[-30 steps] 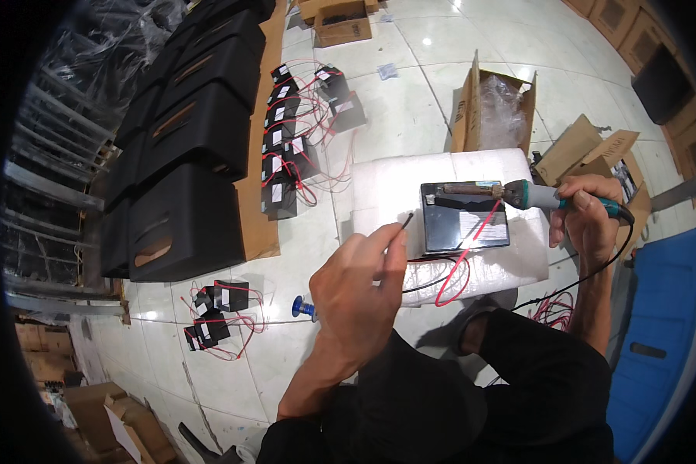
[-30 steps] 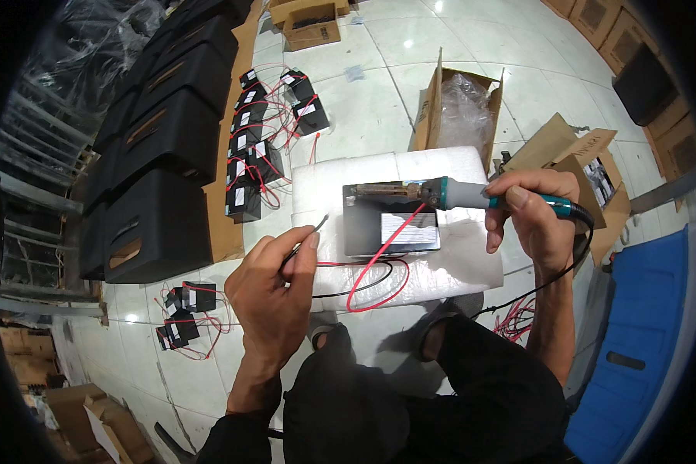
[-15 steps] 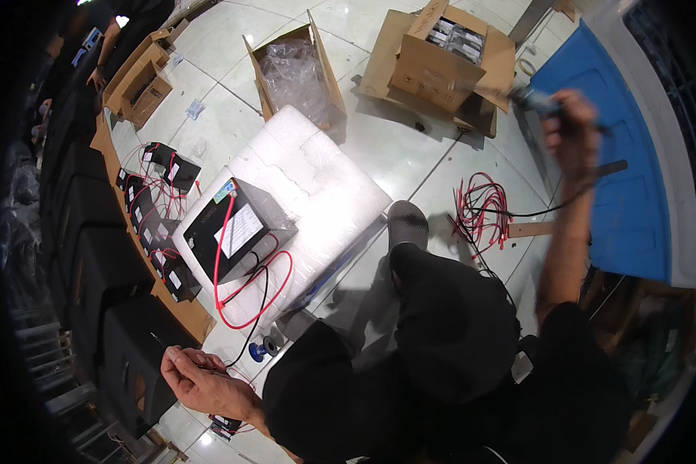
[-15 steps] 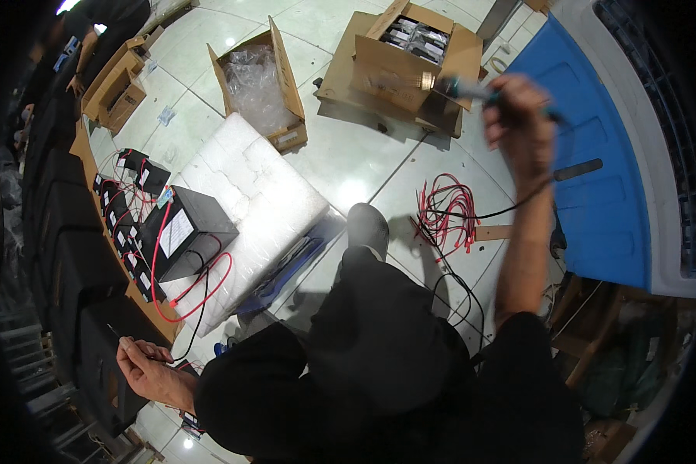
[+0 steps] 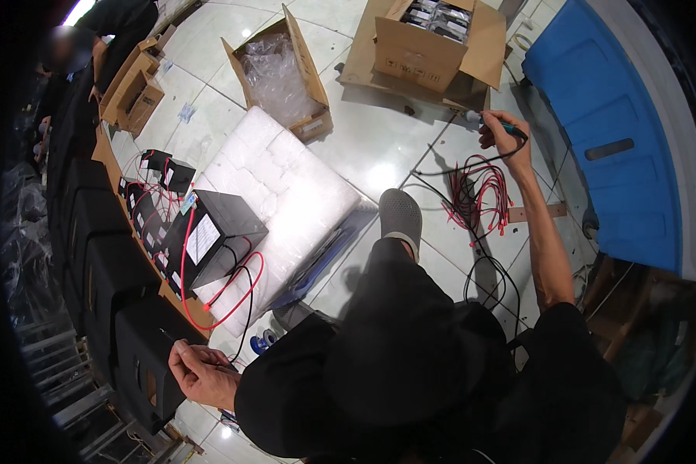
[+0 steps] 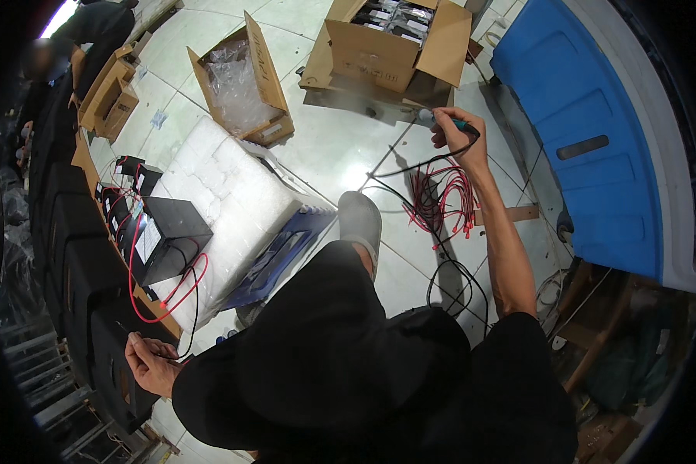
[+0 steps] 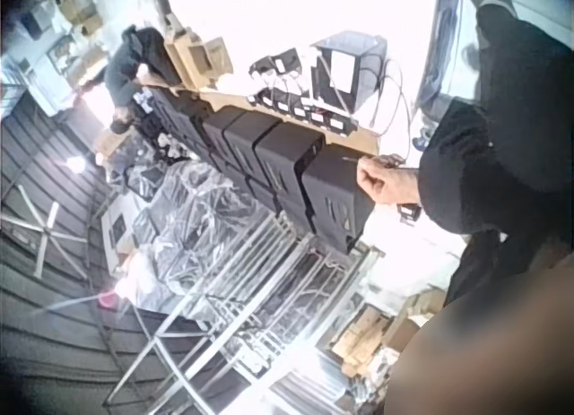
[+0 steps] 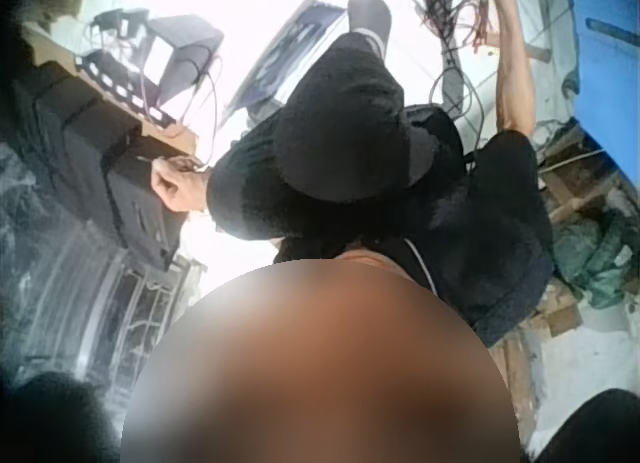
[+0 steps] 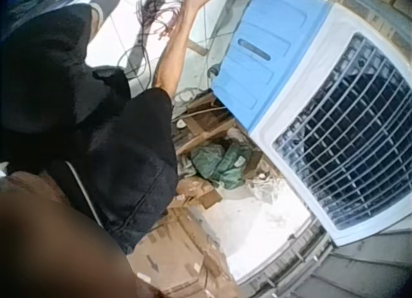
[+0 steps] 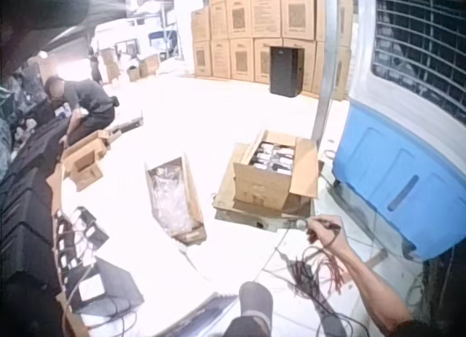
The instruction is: The person sits on the floor and uses a soldering iron and solder to attach red and black wires to terminals on small black battery packs. The person repeatedly heats the connection points and applies solder to secure the wires.
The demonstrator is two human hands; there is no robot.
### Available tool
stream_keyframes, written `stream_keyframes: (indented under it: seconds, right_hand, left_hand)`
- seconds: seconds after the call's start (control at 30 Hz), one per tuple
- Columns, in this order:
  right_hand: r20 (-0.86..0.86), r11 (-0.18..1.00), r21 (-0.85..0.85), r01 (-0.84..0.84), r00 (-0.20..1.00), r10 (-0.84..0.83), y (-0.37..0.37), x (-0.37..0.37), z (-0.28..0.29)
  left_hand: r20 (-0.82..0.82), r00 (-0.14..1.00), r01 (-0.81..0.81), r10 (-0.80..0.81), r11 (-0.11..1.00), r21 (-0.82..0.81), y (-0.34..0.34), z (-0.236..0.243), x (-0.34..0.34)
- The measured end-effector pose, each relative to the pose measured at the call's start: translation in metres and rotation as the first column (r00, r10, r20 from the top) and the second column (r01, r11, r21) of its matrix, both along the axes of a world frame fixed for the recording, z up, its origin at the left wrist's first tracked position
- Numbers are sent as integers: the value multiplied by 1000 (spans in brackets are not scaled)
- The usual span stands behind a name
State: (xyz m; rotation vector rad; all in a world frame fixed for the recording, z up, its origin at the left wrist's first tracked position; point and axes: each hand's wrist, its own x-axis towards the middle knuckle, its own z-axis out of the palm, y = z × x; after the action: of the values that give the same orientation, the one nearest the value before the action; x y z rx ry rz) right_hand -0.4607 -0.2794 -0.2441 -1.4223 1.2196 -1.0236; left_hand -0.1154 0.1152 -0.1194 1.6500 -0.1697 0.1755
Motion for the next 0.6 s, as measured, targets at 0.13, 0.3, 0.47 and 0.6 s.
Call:
stream_keyframes:
  seconds: [0.13,0.3,0.47,0.6]
  right_hand:
    - [-58,994,-103,-48,997,42,3,-1,2]
    - [-89,986,142,85,993,-72,7,9,-54]
    - [-145,962,-129,238,956,-256,7,-32,-76]
    - [-341,763,-598,246,784,-520,11,-54,-78]
  left_hand:
    - [-5,1000,9,-9,999,44,3,-2,2]
    - [-64,998,16,-14,999,36,5,-4,7]
    - [-74,997,38,-34,998,42,2,-7,10]
    - [-67,997,41,-36,996,73,2,-9,13]
